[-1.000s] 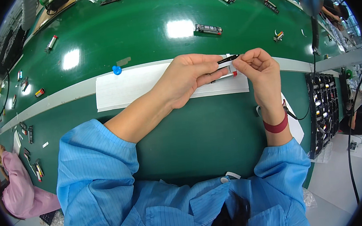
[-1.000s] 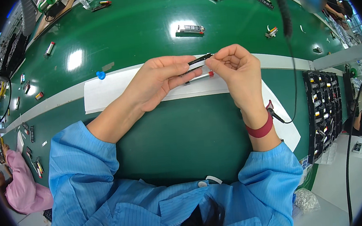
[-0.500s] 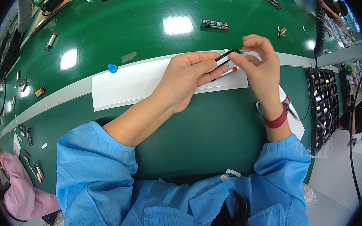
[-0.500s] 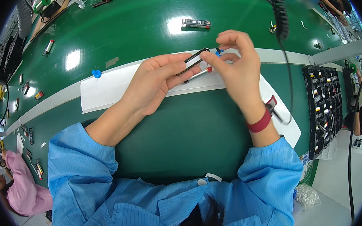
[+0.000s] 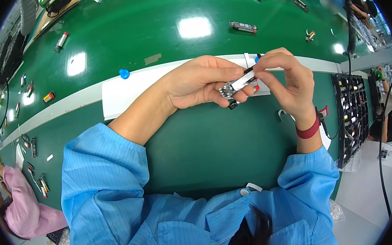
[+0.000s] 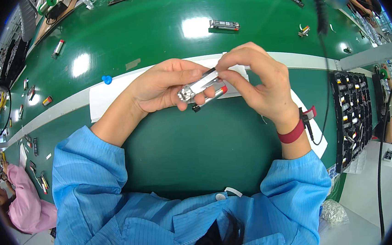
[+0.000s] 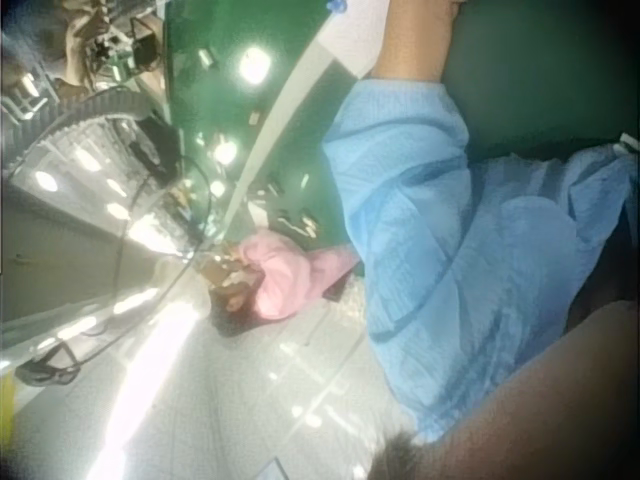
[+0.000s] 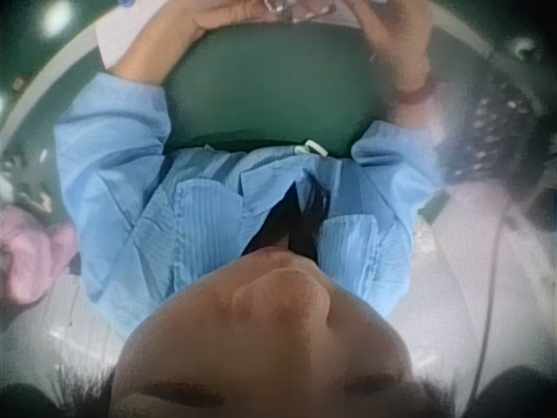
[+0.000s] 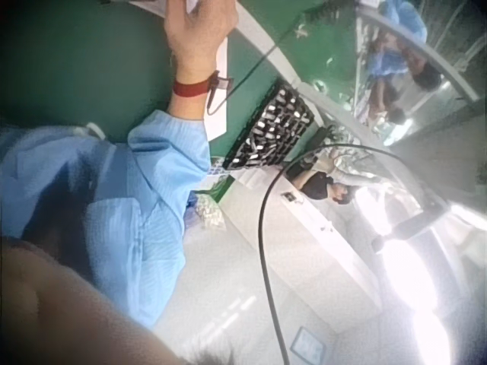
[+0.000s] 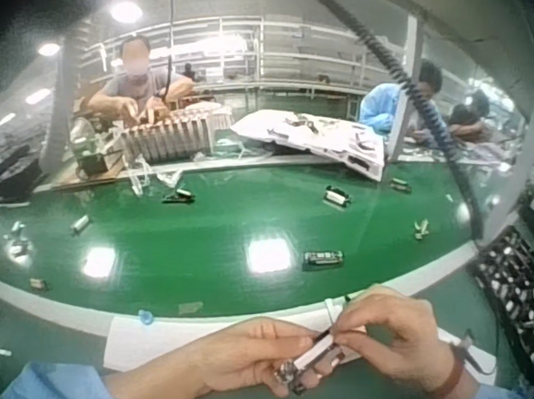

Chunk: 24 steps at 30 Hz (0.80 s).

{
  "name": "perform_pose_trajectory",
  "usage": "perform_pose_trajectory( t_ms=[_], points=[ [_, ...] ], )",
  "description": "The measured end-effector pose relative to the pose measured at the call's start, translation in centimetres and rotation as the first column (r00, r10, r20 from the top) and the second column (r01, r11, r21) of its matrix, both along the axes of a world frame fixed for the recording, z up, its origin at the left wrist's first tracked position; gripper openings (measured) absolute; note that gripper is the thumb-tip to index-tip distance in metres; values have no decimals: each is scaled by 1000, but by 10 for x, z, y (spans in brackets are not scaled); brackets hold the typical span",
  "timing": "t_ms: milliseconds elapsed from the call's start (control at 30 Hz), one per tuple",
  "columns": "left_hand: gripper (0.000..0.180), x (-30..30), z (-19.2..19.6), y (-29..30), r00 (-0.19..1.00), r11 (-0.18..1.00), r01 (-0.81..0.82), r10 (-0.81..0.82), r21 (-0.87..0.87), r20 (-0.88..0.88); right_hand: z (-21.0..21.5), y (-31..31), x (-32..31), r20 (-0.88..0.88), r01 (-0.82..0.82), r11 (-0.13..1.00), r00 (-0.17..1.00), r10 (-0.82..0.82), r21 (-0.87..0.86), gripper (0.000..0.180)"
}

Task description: The person retrieves a pack of adhesive strips, peels and applies the strips to assemble batteries onto circuit boards, and places the assembled electronic modules into a partitioned tray.

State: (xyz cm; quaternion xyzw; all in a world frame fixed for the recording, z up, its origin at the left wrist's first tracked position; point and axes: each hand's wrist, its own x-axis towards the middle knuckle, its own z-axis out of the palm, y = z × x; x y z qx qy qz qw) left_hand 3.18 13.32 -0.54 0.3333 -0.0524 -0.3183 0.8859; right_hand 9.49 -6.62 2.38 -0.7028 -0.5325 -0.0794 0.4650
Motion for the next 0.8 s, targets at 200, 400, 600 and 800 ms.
perform_pose_trajectory(
  t_ms=[200,400,600,800],
  points=[
    [31,-2,0,-2,999,984,-28,21,174,40,5,4,-10,-98,51,988,993,-66,-149,23],
    [31,-4,1,-8,991,982,-136,136,128,8,-1,13,-26,273,311,927,929,-249,-212,25],
    [32,-3,3,-5,994,985,-103,99,136,36,-5,10,-20,-69,332,943,941,-331,2,32],
    [32,-3,2,-6,992,981,-126,125,146,16,-7,7,-14,-120,308,949,947,-299,62,25]
  ],
)
